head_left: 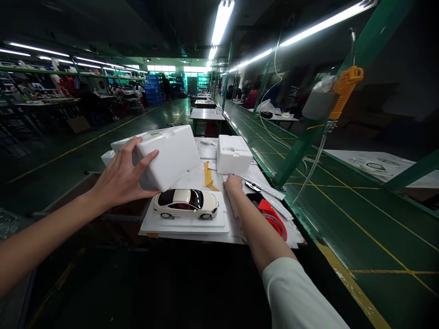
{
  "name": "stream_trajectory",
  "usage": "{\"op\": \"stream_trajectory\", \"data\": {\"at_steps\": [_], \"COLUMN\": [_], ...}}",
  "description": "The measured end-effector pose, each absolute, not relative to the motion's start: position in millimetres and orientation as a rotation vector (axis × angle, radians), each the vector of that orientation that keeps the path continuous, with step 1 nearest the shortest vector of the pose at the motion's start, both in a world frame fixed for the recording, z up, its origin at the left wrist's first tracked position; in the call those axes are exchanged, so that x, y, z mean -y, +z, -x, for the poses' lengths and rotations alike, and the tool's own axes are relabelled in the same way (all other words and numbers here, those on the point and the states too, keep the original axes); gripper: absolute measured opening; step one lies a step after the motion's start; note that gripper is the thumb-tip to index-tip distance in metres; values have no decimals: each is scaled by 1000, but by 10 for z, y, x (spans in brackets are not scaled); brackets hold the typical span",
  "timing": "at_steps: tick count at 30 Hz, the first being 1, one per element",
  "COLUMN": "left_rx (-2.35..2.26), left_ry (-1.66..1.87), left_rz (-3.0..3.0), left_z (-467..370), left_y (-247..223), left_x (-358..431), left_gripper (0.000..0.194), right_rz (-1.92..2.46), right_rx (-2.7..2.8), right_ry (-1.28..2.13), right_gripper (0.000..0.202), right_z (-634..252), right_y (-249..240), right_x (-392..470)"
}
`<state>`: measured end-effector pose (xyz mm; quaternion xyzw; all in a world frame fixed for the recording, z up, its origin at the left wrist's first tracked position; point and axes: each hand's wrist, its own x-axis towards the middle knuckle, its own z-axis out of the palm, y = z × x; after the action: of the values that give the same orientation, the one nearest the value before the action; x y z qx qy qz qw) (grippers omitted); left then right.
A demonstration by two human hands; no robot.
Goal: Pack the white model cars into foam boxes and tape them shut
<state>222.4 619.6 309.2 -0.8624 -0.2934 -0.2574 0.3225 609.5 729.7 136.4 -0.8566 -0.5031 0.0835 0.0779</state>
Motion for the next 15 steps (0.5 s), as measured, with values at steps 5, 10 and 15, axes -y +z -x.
{"op": "stream_trajectory", "data": {"at_steps": [5, 10, 15], "left_rx": [769, 764, 783], "left_ry": [-672, -688, -657], "left_rz": [2264, 2266, 2268], "left_z": [-2224, -2245, -2245], "left_y": [3078, 3064, 3066], "left_x": [-6189, -6195, -6187], "left_gripper": [107, 107, 106], "right_rz": [2571, 2543, 2551], "right_rx": [1470, 1459, 1400], "right_ry": [291, 279, 292], "right_gripper": [37, 36, 34], "right_z": [-6080, -6081, -6114], "right_y": [1374, 1342, 1310], "right_x": [-7340, -7319, -7345]}}
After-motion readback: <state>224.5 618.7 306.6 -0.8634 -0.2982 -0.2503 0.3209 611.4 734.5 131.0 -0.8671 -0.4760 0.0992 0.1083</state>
